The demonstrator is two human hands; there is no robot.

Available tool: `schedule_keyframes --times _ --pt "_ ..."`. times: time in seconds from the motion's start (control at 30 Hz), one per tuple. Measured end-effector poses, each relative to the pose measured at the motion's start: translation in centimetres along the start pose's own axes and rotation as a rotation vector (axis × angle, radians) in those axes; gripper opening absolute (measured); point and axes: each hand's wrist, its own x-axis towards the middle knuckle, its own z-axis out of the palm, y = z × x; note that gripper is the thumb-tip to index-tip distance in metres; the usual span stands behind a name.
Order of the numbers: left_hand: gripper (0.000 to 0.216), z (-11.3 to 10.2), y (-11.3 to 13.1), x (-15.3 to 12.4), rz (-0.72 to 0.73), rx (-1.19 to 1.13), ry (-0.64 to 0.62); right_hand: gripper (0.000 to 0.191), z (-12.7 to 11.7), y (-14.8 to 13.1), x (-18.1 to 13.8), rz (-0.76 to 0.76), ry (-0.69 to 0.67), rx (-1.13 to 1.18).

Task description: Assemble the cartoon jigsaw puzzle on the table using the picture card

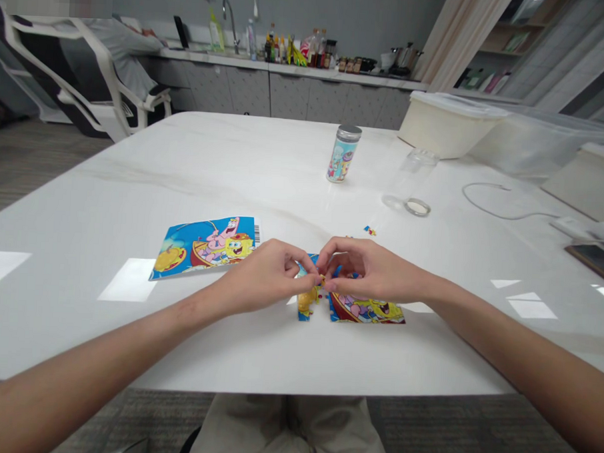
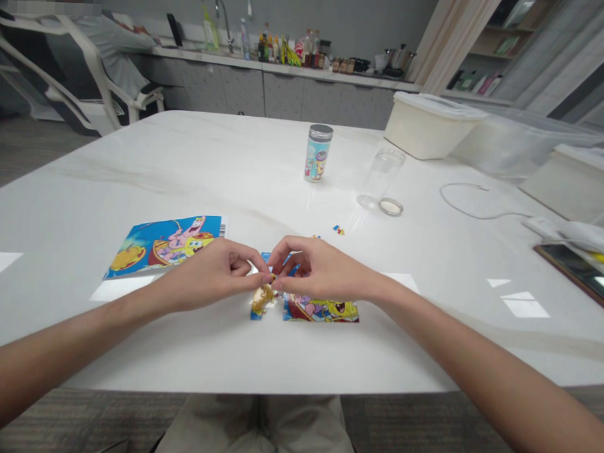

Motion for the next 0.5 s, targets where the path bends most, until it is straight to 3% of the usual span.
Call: schedule_keyframes --times 0.17,0.37,0.5 --pt "0.03 -0.5 -0.5 0.0 0.027 0.044 -0.025 0.01 -0.6 0.5 0.2 0.023 0.003 0.014" --pt "0.019 -2.4 -0.9 -0.6 0.403 0.402 -0.147 0.016 -1.2 0.4 0.0 -0.056 -0.08 -0.19" --pt "0.026 -2.8 -1.6 -0.8 0.502 0.495 -0.282 0.014 -0.7 0.4 -0.1 0.013 -0.099 -0.17"
